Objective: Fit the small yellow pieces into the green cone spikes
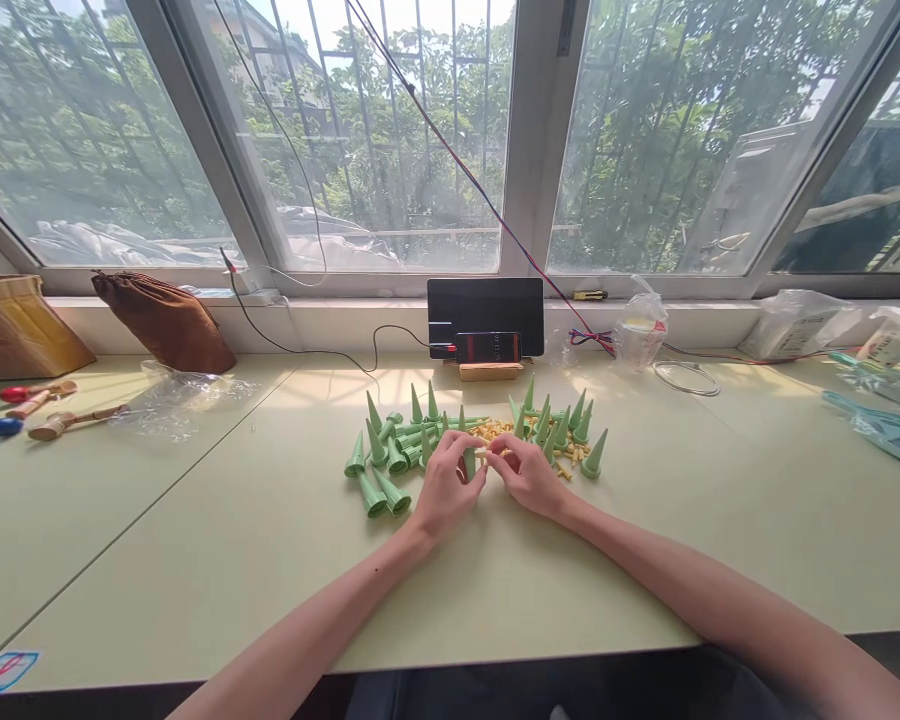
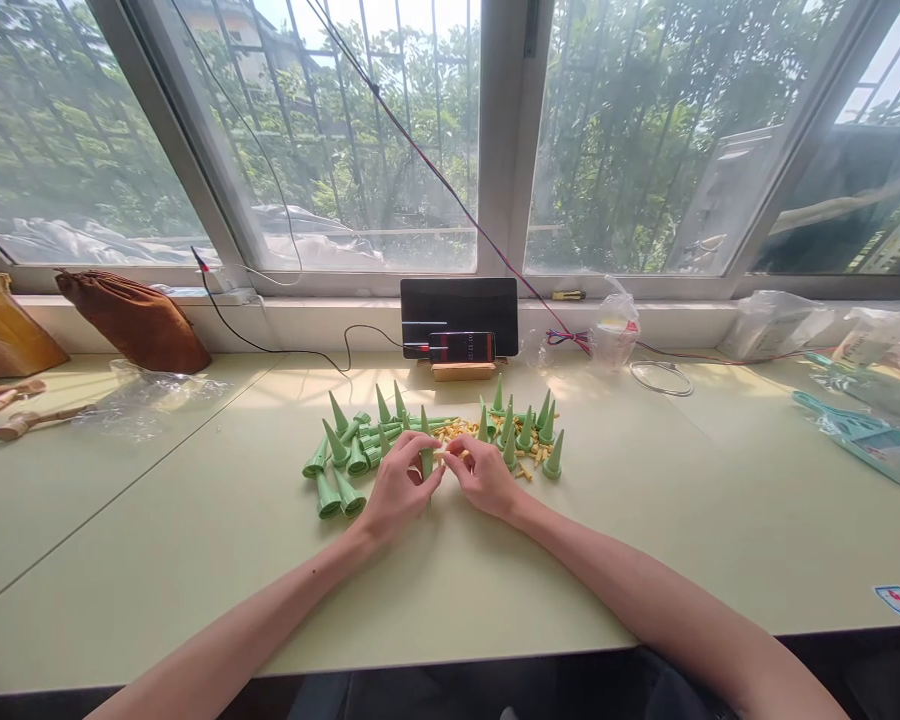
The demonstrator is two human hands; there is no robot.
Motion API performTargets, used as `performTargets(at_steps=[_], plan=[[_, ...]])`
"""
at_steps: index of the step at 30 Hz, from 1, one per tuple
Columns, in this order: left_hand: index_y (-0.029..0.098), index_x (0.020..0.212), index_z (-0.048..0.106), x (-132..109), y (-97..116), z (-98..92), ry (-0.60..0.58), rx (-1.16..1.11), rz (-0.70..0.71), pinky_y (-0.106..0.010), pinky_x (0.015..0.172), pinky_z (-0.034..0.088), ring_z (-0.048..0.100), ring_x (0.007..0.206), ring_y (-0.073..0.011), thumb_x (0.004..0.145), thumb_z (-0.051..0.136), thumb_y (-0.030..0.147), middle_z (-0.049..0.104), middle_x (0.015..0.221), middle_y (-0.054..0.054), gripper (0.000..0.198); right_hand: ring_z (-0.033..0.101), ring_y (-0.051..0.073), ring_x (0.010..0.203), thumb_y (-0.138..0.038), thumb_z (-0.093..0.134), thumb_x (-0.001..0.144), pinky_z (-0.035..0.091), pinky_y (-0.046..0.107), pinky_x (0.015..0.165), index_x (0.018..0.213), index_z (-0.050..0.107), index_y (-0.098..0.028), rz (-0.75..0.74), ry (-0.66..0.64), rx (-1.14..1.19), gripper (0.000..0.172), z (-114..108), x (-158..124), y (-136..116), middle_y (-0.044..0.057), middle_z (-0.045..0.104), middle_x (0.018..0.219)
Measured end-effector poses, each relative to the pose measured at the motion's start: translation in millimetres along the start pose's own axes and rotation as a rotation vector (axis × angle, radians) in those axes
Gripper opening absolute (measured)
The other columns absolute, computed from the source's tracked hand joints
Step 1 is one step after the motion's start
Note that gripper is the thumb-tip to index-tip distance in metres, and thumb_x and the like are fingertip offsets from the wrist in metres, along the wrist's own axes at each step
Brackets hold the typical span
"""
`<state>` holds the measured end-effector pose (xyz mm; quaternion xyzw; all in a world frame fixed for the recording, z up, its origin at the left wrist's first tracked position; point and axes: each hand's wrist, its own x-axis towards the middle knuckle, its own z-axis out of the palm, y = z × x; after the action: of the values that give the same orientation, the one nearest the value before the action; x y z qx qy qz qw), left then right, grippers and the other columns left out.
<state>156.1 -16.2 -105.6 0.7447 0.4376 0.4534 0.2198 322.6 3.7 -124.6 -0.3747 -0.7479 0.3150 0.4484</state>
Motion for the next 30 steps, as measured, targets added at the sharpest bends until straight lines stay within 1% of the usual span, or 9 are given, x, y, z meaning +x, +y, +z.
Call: performTargets(at_steps=[7,19,30], plan=[[0.021,0.1,0.06,-0.5,-0.3,-0.2,-0.009,-0.002,0.0,-0.02,0.049,0.046,0.048,0.058,-0.006,0.083,0.058,0.018,0.053,0.101,-0.003,0.017,0.045,0.011,0.055,-0.041,0.048,0.094,0.034,0.024,0.052,0.085,0.055,-0.019,-0.007,0.004,-0.013,0.025,0.3,0.3,2.1,0.0,0.057,0.071],[0.021,0.101,0.061,-1.2,1.0,-0.2,-0.015,-0.024,0.017,-0.02,0.049,0.046,0.047,0.058,-0.0069,0.084,0.057,0.019,0.054,0.101,-0.003,0.018,0.038,0.011,0.055,-0.04,0.047,0.094,0.032,0.025,0.053,0.079,0.055,-0.019,-0.019,0.021,-0.034,0.027,-0.4,0.4,2.2,-0.002,0.049,0.065],[0.021,0.101,0.06,-1.1,1.6,-0.8,-0.027,-0.024,0.015,-0.021,0.05,0.045,0.048,0.06,-0.0075,0.082,0.056,0.015,0.055,0.103,-0.004,0.02,0.037,0.011,0.055,-0.04,0.047,0.095,0.031,0.025,0.052,0.076,0.056,-0.018,-0.014,0.032,-0.061,0.03,-1.0,0.0,1.1,-0.003,0.047,0.061]])
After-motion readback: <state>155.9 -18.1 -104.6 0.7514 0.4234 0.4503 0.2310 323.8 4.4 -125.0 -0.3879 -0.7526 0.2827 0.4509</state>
